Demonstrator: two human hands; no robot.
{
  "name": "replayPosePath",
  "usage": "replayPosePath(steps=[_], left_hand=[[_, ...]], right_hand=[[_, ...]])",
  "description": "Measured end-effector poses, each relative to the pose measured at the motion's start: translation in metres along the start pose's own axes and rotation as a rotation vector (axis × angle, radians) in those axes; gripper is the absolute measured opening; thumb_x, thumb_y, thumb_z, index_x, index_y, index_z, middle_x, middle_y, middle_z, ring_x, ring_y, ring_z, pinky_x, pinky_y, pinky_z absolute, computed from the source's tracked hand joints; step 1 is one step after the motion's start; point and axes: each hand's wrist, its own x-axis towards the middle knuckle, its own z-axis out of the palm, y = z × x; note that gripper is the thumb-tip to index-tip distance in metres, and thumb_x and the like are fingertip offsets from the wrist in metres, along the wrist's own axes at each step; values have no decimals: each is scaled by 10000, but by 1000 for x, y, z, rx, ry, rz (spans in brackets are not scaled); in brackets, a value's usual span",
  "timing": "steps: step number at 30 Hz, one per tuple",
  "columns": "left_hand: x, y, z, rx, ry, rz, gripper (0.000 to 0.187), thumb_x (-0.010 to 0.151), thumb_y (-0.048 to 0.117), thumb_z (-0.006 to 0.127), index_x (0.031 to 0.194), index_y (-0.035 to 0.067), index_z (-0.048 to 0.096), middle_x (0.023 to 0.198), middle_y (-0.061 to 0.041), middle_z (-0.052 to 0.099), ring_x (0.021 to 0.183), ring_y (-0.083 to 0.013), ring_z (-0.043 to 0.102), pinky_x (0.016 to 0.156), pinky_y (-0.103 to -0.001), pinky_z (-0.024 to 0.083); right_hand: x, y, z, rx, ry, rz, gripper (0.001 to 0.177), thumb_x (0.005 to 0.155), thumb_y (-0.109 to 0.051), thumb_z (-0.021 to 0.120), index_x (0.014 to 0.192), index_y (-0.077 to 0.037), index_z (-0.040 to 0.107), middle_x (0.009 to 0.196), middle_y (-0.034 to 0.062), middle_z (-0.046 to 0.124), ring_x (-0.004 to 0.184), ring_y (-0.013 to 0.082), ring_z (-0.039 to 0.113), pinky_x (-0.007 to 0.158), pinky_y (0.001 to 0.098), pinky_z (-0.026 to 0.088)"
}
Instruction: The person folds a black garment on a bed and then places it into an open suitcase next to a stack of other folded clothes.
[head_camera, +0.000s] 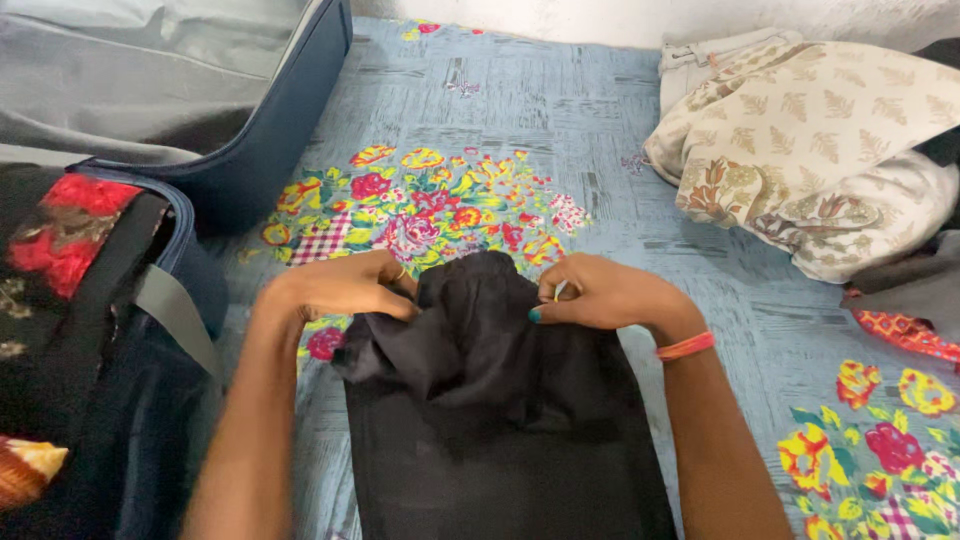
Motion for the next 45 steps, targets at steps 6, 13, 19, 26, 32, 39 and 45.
replayPosePath(steps=[6, 13, 19, 26, 32, 39, 45], left_hand=[[39, -38, -10, -801, 967, 236, 467, 1036, 345, 514, 1290, -23, 649, 1099, -37, 713, 924, -120, 640, 857, -308, 534], [79, -101, -6, -808, 1184, -158, 715, 1132, 567, 418, 1272, -105, 620, 1251, -435, 621, 1118, -578, 571, 863, -488, 459], [103, -101, -23, -265, 1228, -176, 608, 953, 491, 626, 1264, -31, 602, 1191, -215, 666, 1112, -301, 628, 948, -404, 476], [169, -118, -123, -1181, 464, -362, 559, 1020, 596, 610, 1089, 42, 634, 882, -82, 680, 833, -222, 615, 757, -358, 564], [203, -82, -137, -540, 1036, 504, 471, 771, 36, 690, 1239, 75, 650, 1108, -142, 738, 965, -251, 697, 855, -426, 564], [176, -95, -86, 383, 1094, 26, 630, 920, 241, 702, 1525, 214, 527, 1402, -193, 594, 1285, -453, 515, 1124, -536, 339], [192, -81, -92, -403, 1033, 56, 596, 852, 286, 747, 1412, 191, 567, 1452, -154, 602, 1354, -311, 573, 1151, -443, 443]], right_hand=[[-2, -30, -28, 535, 1004, -217, 447, 985, 16, 628, 1382, -2, 425, 1213, 261, 482, 1127, 330, 475, 956, 428, 420], [28, 25, 4, 149, 1039, 80, 643, 954, -106, 647, 1531, -54, 369, 1497, 226, 528, 1295, 330, 570, 1087, 403, 446], [45, 66, 31, 502, 918, 210, 507, 1004, -349, 610, 1407, -54, 523, 1378, 155, 620, 1331, 252, 548, 1115, 371, 401], [49, 75, 22, 843, 876, -38, 508, 1018, -230, 569, 1500, -94, 484, 1528, 38, 475, 1454, 157, 353, 1185, 299, 246], [42, 56, 23, 421, 928, -77, 646, 775, 175, 524, 1360, -37, 699, 1403, 121, 698, 1411, 224, 607, 1299, 360, 403], [42, 52, 22, 126, 969, -115, 774, 804, 65, 684, 1522, -28, 411, 1431, 177, 533, 1305, 304, 520, 1095, 391, 398], [47, 76, 28, 482, 853, 28, 561, 892, -21, 688, 1434, -90, 563, 1296, 110, 641, 1165, 223, 615, 1006, 347, 484]])
